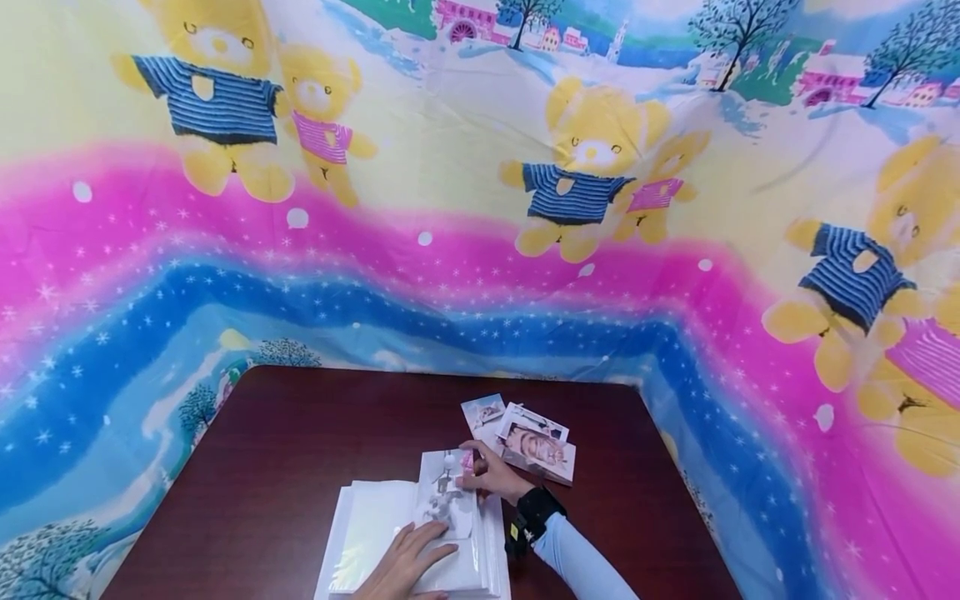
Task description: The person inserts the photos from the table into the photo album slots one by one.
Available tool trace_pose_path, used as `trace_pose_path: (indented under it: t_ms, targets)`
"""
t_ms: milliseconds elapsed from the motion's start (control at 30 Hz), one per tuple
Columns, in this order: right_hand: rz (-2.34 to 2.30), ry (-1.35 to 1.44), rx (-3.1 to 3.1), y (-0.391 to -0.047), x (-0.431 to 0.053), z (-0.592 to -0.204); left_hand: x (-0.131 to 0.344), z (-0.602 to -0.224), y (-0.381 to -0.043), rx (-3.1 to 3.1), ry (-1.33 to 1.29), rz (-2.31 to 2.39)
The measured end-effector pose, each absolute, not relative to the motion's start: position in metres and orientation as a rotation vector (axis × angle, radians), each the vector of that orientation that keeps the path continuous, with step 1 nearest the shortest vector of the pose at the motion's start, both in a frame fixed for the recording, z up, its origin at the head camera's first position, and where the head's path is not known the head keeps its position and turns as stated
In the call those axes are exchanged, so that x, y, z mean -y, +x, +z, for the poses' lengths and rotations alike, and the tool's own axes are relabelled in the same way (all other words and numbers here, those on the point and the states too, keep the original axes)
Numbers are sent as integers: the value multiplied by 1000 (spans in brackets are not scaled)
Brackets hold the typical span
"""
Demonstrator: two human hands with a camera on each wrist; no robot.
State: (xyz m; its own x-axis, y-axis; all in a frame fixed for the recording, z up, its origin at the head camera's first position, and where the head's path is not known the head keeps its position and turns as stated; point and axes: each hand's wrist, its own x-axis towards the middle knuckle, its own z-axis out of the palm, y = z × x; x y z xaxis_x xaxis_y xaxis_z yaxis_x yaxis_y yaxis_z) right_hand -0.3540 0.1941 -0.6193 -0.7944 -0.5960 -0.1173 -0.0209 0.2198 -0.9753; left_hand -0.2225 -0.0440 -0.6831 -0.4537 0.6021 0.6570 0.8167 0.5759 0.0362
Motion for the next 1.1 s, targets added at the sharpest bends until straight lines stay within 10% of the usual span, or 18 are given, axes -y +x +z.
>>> trace_pose_path:
  t_ms: [1100]
  targets:
    - [-1579, -531, -2013, -350, -201, -624, 40, -680, -224, 2163, -1154, -550]
